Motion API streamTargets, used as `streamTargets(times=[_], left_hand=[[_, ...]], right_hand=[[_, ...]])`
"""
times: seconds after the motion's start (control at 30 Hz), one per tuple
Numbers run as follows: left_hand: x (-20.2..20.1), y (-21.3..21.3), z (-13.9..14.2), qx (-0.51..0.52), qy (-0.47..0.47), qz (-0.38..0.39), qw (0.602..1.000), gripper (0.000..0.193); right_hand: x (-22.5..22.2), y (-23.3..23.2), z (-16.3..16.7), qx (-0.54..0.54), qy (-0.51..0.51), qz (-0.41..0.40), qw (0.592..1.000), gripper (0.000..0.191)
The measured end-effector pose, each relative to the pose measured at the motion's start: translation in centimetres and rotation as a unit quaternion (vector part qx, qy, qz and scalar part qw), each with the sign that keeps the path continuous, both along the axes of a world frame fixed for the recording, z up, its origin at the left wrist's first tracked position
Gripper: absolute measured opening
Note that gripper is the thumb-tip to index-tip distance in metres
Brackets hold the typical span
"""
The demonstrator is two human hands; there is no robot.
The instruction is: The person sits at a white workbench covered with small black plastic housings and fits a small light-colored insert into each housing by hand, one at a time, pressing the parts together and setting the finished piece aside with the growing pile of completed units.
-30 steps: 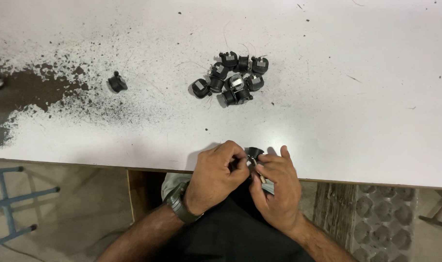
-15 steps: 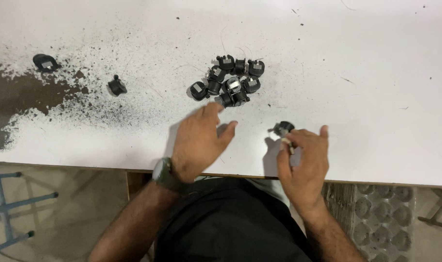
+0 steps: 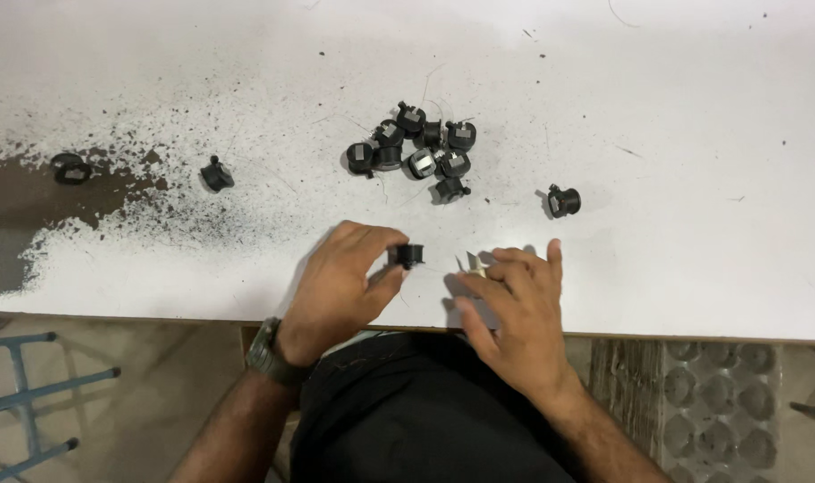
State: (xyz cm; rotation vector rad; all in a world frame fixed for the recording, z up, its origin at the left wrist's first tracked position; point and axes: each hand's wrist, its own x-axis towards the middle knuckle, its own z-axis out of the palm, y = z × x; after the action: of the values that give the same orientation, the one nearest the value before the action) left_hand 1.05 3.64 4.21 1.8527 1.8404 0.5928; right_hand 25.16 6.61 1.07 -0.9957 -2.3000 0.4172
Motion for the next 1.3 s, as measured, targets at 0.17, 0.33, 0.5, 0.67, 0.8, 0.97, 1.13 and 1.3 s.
streamTargets(times=[0.17, 0.33, 0.5, 0.67, 0.8, 0.97, 1.13, 1.3], left_hand=[[0.9, -2.5, -0.6, 0.108, -0.004, -0.064, 0.992, 0.034], [0.9, -3.1, 0.3, 0.145, 0.016, -0.090, 0.985, 0.051], [1.8, -2.8, 0.9, 0.233, 0.126, -0.184, 0.947, 0.032], [1.8, -2.4, 0.6, 0.248, 0.159, -0.209, 0.932, 0.022], [1.9, -2.7, -0.4, 0.243, 0.143, -0.191, 0.940, 0.017], [2.3, -3.3, -1.9, 0.248, 0.102, -0.140, 0.953, 0.015], [3.3, -4.4, -3.2, 0.262, 0.061, -0.058, 0.962, 0.012], [4.1, -5.0, -4.1, 0.271, 0.008, -0.007, 0.963, 0.014]], right_hand=[[-2.4, 0.1, -0.1, -0.005, -0.043, 0.037, 0.998, 0.045], [-2.5, -0.4, 0.3, 0.008, -0.020, 0.010, 1.000, 0.039], [-1.9, -0.3, 1.3, 0.008, -0.062, 0.005, 0.998, 0.041], [-2.0, -0.2, 2.2, -0.011, -0.088, 0.001, 0.996, 0.038], [-2.2, -0.1, 2.5, -0.019, -0.107, -0.008, 0.994, 0.039], [-2.0, -0.2, 2.0, -0.011, -0.107, -0.010, 0.994, 0.039], [0.3, -1.4, 0.5, 0.054, 0.024, 0.005, 0.998, 0.030], [0.3, -3.2, -2.2, 0.035, 0.111, 0.054, 0.992, 0.036]])
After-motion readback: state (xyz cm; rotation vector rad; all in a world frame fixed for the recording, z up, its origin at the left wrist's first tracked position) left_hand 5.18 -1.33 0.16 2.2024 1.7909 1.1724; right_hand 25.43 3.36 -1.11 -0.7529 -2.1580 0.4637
